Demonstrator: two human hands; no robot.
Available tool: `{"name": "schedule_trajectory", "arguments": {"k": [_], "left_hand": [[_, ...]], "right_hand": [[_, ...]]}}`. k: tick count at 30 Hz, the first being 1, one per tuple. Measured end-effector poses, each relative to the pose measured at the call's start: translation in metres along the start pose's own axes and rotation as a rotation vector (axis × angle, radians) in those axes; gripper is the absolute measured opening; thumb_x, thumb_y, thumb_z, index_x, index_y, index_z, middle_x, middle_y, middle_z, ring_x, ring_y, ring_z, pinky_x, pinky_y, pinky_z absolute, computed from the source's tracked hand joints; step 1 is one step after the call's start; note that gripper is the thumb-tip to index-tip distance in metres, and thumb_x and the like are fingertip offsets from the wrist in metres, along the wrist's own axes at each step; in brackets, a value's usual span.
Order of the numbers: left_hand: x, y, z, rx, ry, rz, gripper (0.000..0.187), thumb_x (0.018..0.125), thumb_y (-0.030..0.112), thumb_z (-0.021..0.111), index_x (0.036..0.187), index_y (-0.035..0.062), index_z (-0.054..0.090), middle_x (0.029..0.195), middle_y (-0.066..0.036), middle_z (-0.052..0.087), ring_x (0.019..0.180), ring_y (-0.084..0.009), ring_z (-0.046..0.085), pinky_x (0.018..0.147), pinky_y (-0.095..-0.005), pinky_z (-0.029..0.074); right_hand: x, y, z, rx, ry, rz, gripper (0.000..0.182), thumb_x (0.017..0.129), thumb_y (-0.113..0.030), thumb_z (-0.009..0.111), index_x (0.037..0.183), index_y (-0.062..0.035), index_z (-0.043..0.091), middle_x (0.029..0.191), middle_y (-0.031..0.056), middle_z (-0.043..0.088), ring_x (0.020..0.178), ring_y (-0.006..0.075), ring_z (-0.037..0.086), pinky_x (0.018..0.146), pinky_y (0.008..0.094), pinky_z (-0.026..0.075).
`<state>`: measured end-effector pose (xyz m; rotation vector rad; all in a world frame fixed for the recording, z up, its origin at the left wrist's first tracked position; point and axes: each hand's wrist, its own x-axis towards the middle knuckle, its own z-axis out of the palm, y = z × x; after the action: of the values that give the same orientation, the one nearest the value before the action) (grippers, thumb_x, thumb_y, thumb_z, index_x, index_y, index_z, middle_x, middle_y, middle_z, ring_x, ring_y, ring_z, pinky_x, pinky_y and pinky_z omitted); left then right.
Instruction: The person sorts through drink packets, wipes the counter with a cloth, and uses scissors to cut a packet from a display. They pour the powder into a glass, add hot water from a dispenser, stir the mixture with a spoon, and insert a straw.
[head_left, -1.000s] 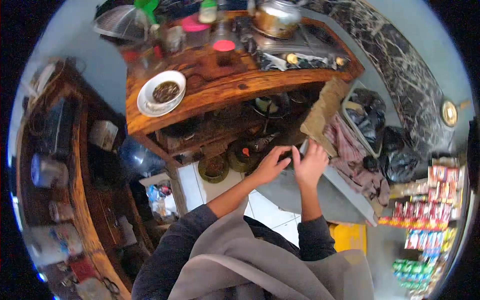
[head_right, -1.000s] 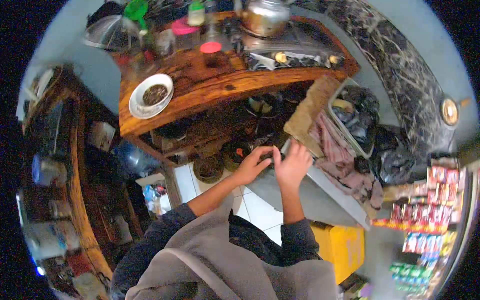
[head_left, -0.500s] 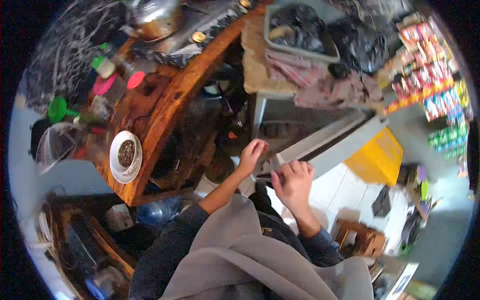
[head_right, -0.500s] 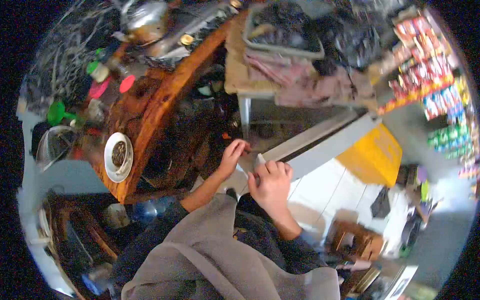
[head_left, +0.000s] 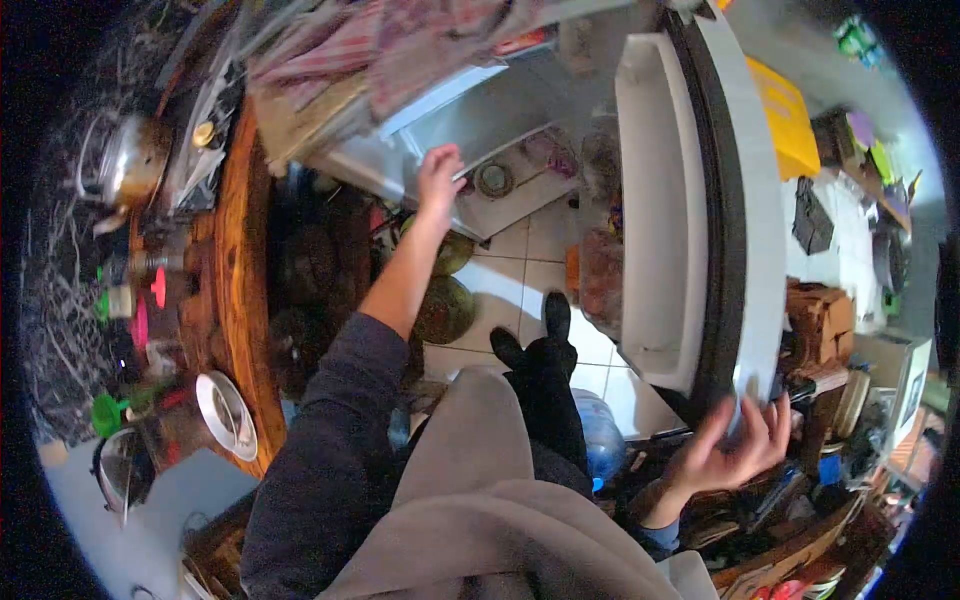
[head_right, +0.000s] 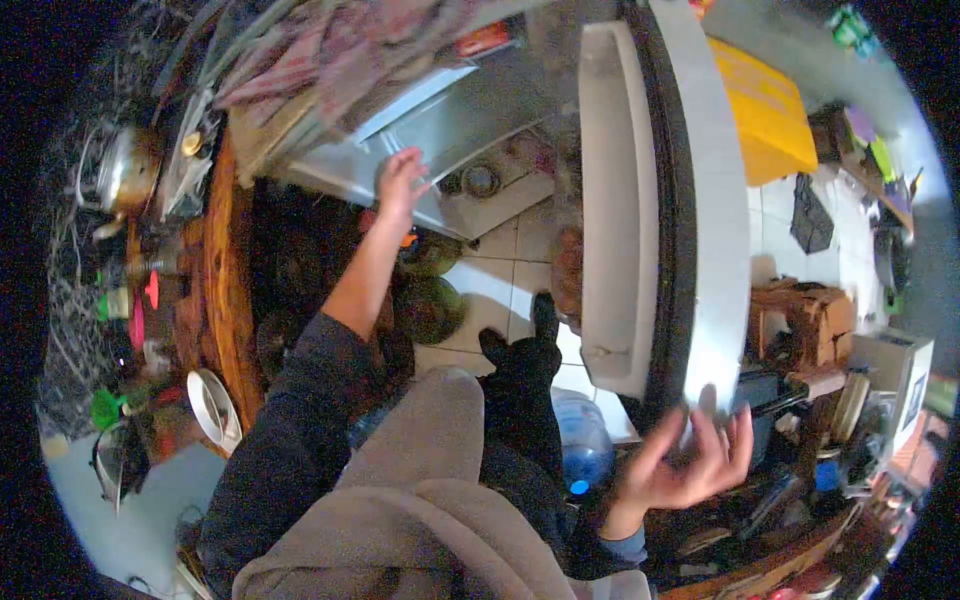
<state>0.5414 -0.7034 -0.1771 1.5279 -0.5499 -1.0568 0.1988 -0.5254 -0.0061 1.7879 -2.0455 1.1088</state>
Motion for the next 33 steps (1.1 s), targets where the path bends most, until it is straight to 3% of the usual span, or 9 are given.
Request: {"name": "schedule_trajectory", "arguments": {"k": [2, 6, 7, 9, 11, 14, 20, 26, 33], "left_hand": [[0.043, -0.005, -0.002, 0.003, 0.005, 0.069, 0.033, 0.081, 0.026, 0.055, 0.111, 0.0124, 0.049, 0.112, -0.004, 0.048, 0.098, -0.0198, 0.047, 0.080, -0.0406, 0.043], [0.132, 0.040, 0.005, -0.252, -0.008, 0.062, 0.052, 0.084, 0.035, 0.046, 0.128, 0.0097, 0.033, 0.132, -0.009, 0.032, 0.118, -0.0280, 0.034, 0.088, -0.0498, 0.038], [0.142, 0.050, 0.002, -0.290, -0.144, 0.098, 0.054, 0.087, 0.039, 0.039, 0.132, 0.0106, 0.027, 0.136, -0.010, 0.027, 0.122, -0.0291, 0.030, 0.092, -0.0523, 0.034], [0.142, 0.088, 0.009, -0.573, -0.194, 0.059, 0.053, 0.087, 0.042, 0.033, 0.131, 0.0123, 0.028, 0.135, -0.008, 0.030, 0.122, -0.0297, 0.030, 0.096, -0.0585, 0.025], [0.138, 0.089, 0.013, -0.580, -0.163, 0.061, 0.053, 0.087, 0.042, 0.033, 0.131, 0.0125, 0.029, 0.135, -0.008, 0.030, 0.122, -0.0296, 0.030, 0.096, -0.0585, 0.024], [0.135, 0.087, 0.018, -0.598, -0.057, 0.050, 0.053, 0.086, 0.043, 0.033, 0.130, 0.0131, 0.031, 0.134, -0.008, 0.032, 0.122, -0.0292, 0.030, 0.097, -0.0587, 0.021], [0.125, 0.077, 0.015, -0.610, 0.092, 0.020, 0.050, 0.084, 0.041, 0.036, 0.125, 0.0119, 0.037, 0.126, -0.008, 0.037, 0.116, -0.0290, 0.034, 0.095, -0.0565, 0.023], [0.092, 0.033, -0.016, -0.522, 0.147, -0.061, 0.034, 0.081, 0.023, 0.058, 0.106, 0.0019, 0.048, 0.093, -0.013, 0.050, 0.087, -0.0302, 0.054, 0.078, -0.0447, 0.051], [0.018, 0.001, -0.011, -0.228, 0.004, 0.202, 0.038, 0.082, 0.025, 0.058, 0.106, 0.0011, 0.041, 0.096, -0.009, 0.046, 0.086, -0.0203, 0.050, 0.081, -0.0359, 0.047]], "right_hand": [[-0.025, 0.021, 0.018, 0.092, 0.292, -0.006, 0.013, 0.078, -0.002, 0.058, 0.089, -0.0005, 0.052, 0.125, 0.0211, 0.037, 0.115, 0.0299, 0.039, 0.095, 0.0408, 0.033], [-0.098, 0.037, 0.071, -0.107, 0.412, 0.000, 0.062, 0.082, -0.020, 0.053, 0.133, -0.0038, 0.021, 0.135, 0.0265, 0.016, 0.130, 0.0342, 0.013, 0.105, 0.0493, 0.017], [-0.139, 0.063, 0.106, 0.202, 0.602, -0.041, 0.039, 0.083, -0.035, 0.053, 0.111, -0.0074, 0.050, 0.135, 0.0180, 0.023, 0.124, 0.0341, 0.028, 0.101, 0.0441, 0.028], [-0.159, 0.031, 0.116, 0.374, 0.082, -0.338, 0.038, 0.071, -0.019, 0.069, 0.107, -0.0193, 0.057, 0.126, 0.0214, 0.029, 0.117, 0.0367, 0.031, 0.099, 0.0433, 0.027], [-0.165, 0.005, 0.150, 0.509, -0.115, -0.201, 0.024, 0.067, -0.010, 0.070, 0.087, -0.0206, 0.062, 0.116, 0.0183, 0.039, 0.109, 0.0358, 0.038, 0.095, 0.0417, 0.032], [-0.145, -0.010, 0.196, 0.601, -0.493, -0.068, 0.021, 0.064, 0.000, 0.062, 0.084, -0.0065, 0.057, 0.120, 0.0255, 0.040, 0.108, 0.0387, 0.042, 0.090, 0.0431, 0.035], [-0.031, -0.093, 0.321, 0.904, -0.536, 0.086, 0.041, 0.072, -0.016, 0.064, 0.108, -0.0031, 0.050, 0.118, 0.0194, 0.044, 0.111, 0.0344, 0.042, 0.092, 0.0385, 0.035], [0.062, -0.189, 0.379, 1.415, -1.123, 0.964, 0.099, 0.066, -0.050, 0.067, 0.136, -0.0086, 0.011, 0.135, 0.0169, 0.028, 0.123, 0.0340, 0.029, 0.091, 0.0523, 0.031], [0.003, -0.155, 0.397, 1.867, -1.069, 0.887, 0.094, 0.069, -0.029, 0.067, 0.137, -0.0123, 0.005, 0.130, 0.0149, 0.032, 0.115, 0.0295, 0.038, 0.089, 0.0513, 0.034]]}}
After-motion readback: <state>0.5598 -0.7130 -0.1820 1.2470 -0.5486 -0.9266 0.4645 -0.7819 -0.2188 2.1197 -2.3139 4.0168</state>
